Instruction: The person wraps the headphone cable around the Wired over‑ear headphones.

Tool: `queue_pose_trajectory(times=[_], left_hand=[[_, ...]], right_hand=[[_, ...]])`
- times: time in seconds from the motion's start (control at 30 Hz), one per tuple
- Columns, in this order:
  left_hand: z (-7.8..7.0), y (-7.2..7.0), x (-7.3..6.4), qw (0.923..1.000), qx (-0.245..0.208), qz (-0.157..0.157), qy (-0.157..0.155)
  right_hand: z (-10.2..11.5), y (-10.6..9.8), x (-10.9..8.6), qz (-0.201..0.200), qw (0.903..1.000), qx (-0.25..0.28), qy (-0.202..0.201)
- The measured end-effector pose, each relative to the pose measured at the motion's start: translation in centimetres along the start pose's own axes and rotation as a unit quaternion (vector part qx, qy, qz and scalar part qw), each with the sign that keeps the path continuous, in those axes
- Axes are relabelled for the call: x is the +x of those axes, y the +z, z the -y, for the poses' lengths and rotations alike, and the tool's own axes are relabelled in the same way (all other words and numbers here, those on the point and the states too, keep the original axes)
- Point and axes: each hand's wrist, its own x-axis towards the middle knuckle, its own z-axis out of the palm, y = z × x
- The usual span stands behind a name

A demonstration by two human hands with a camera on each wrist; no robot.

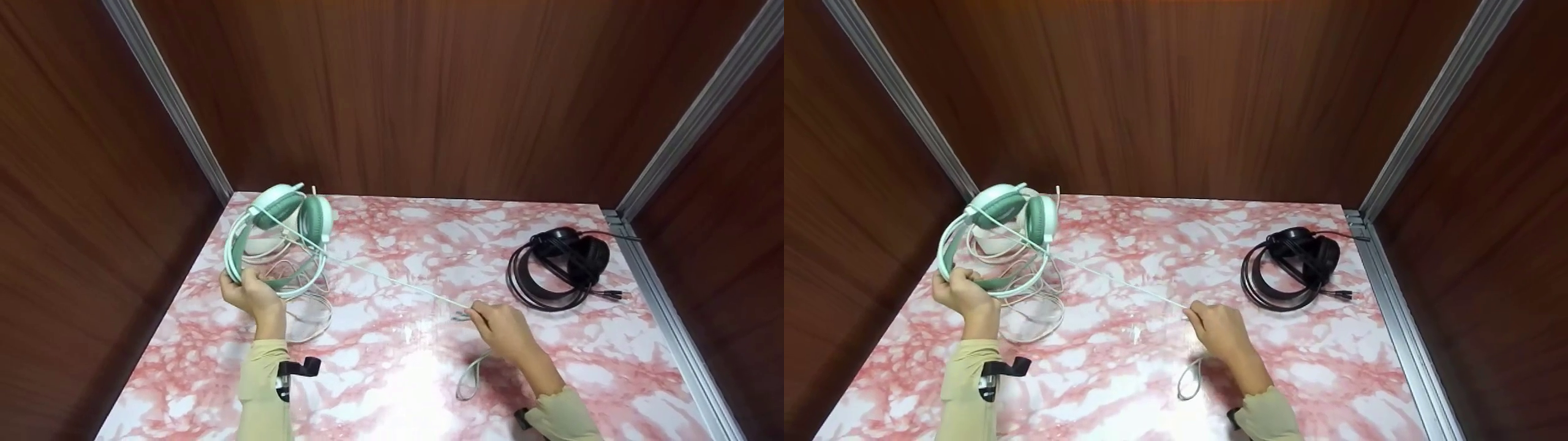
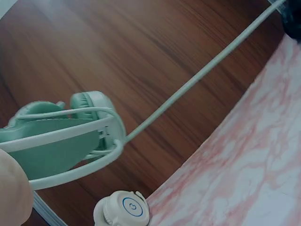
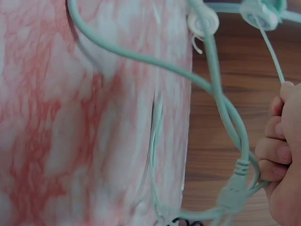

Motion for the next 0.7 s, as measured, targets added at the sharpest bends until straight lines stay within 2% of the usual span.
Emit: queue_pose_trajectory(times=[0.1, 0.17, 0.27, 0.37, 0.43, 0.5, 0.57, 0.7], left_hand=[[0.2, -0.4, 0.1, 0.9967, 0.067, 0.020, 0.042], [0.6, -0.5, 0.0, 0.9887, 0.121, 0.045, 0.076], [1.1, -0.4, -0.3, 0.9696, 0.193, 0.103, 0.111], [1.1, -0.1, -0.7, 0.9438, 0.248, 0.170, 0.137], [0.9, 0.3, -1.0, 0.9222, 0.281, 0.217, 0.153], [0.5, 0.7, -1.3, 0.8949, 0.313, 0.272, 0.165], [0.0, 1.4, -1.6, 0.8618, 0.345, 0.332, 0.168], [-0.8, 2.2, -2.0, 0.7866, 0.393, 0.446, 0.167]], right_hand=[[-0.1, -0.6, 0.2, -0.010, 0.9998, -0.006, -0.018], [-0.2, -1.1, 0.5, -0.022, 0.9991, -0.011, -0.035], [-0.3, -2.2, 1.0, -0.054, 0.9961, -0.024, -0.066], [-0.1, -3.7, 1.7, -0.083, 0.9900, -0.047, -0.104], [0.2, -4.8, 2.3, -0.093, 0.9857, -0.060, -0.127], [0.7, -5.8, 2.9, -0.100, 0.9824, -0.069, -0.142], [1.2, -6.9, 3.4, -0.106, 0.9800, -0.074, -0.151], [1.9, -8.4, 4.4, -0.120, 0.9746, -0.084, -0.169]])
